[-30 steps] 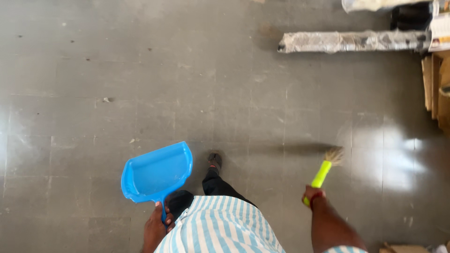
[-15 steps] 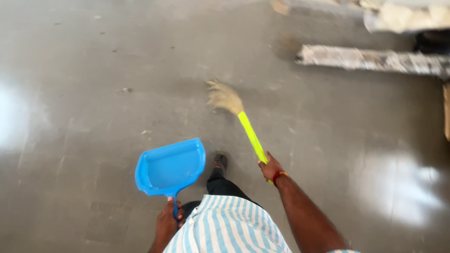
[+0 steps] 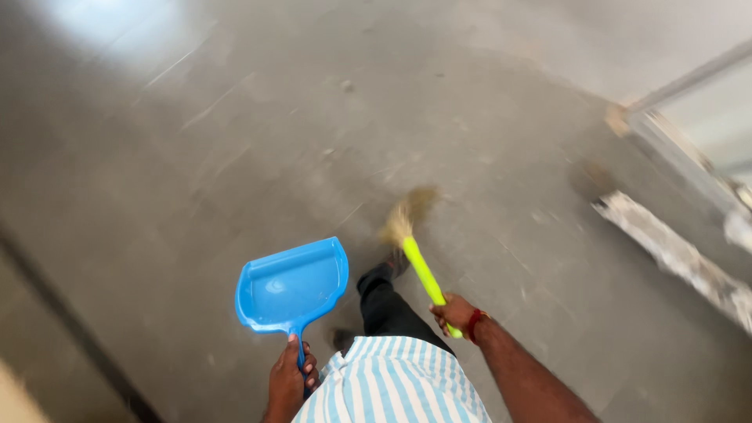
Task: The person sweeps a tiled floor using a broom and dustpan, moving debris into the dustpan. The person navigates around stacked boxes and other items while sweeping different areas of the room.
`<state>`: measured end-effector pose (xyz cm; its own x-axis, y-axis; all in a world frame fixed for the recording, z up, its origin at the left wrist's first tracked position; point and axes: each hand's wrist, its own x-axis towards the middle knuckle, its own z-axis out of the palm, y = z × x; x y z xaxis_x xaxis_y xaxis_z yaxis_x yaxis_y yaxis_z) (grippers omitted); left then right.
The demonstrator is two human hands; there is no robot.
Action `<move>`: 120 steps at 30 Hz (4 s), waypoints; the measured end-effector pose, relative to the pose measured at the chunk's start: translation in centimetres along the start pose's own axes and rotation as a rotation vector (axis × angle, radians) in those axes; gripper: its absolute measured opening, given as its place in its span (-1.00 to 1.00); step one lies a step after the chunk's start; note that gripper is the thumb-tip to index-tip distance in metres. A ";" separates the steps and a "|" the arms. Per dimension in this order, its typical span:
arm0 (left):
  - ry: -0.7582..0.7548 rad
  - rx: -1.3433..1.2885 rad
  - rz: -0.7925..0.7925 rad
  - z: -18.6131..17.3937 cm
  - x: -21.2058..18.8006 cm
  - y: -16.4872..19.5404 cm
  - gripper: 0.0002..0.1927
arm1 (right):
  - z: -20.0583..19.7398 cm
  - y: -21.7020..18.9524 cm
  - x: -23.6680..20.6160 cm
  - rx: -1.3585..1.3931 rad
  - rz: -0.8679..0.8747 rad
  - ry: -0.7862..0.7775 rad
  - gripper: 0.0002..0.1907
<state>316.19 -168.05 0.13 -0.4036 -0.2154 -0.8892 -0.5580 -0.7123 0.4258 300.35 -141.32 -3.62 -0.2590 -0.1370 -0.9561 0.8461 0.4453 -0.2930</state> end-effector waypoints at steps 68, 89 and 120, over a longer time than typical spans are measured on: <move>0.520 -0.901 0.239 -5.3 1.1 6.2 -0.52 | 20.6 -29.1 6.7 -1.056 -0.283 -0.167 -0.59; 0.552 -1.067 0.271 -14.2 -2.0 3.2 -0.57 | 33.7 -21.4 5.9 -0.723 -0.030 -0.143 -0.82; 0.651 -1.362 0.286 -44.7 -9.5 -3.3 -0.59 | 71.8 -1.0 -2.7 -1.258 -0.162 -0.319 -0.79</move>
<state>354.28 -193.50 -0.27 0.2010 -0.4346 -0.8779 0.6925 -0.5708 0.4412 333.68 -204.96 -0.75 -0.0478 -0.3918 -0.9188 -0.2407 0.8973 -0.3701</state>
